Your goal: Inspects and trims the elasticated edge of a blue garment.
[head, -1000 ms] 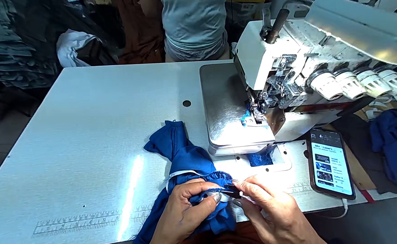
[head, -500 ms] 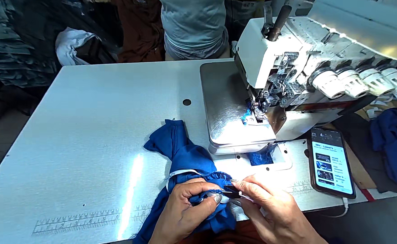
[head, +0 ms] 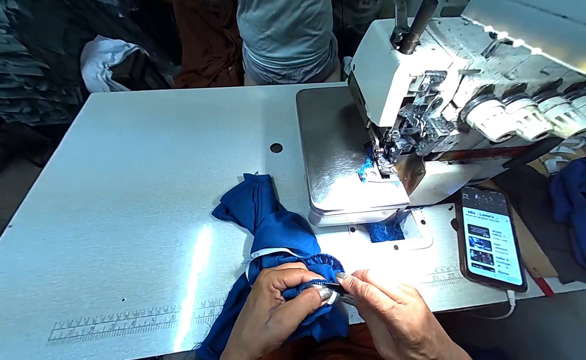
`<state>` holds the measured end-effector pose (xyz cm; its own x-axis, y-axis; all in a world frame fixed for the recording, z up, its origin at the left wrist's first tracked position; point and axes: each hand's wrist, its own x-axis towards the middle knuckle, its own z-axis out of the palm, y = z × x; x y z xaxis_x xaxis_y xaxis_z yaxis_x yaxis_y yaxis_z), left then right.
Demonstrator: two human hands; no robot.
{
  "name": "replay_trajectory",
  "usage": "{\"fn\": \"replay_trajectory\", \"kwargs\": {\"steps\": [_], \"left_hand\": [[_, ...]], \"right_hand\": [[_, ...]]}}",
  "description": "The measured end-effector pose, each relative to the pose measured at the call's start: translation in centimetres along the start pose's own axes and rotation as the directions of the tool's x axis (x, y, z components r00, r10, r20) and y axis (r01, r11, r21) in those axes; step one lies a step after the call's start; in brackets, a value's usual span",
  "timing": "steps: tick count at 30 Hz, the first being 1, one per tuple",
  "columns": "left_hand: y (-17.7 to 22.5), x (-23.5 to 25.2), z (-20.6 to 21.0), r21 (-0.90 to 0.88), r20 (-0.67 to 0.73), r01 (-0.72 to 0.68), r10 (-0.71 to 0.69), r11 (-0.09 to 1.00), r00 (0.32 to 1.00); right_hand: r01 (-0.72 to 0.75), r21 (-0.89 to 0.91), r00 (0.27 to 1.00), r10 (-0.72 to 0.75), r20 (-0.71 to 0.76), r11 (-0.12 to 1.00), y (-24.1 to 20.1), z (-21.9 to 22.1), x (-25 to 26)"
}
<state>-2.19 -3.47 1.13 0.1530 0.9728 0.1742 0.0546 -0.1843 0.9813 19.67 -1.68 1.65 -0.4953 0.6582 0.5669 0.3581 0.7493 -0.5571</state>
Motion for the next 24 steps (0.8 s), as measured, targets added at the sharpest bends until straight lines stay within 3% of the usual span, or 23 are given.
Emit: {"fn": "replay_trajectory", "kwargs": {"steps": [5, 24], "left_hand": [[0.1, 0.0, -0.1, -0.030, -0.011, 0.001, -0.002, 1.000, 1.000], [0.1, 0.0, -0.1, -0.029, -0.006, 0.012, -0.012, 1.000, 1.000]], "right_hand": [[-0.140, -0.042, 0.988, 0.143, 0.057, 0.989, -1.2, -1.5, 0.5], [-0.073, -0.064, 0.997, 0.075, 0.036, 0.995, -0.4, -0.9, 0.2]]}}
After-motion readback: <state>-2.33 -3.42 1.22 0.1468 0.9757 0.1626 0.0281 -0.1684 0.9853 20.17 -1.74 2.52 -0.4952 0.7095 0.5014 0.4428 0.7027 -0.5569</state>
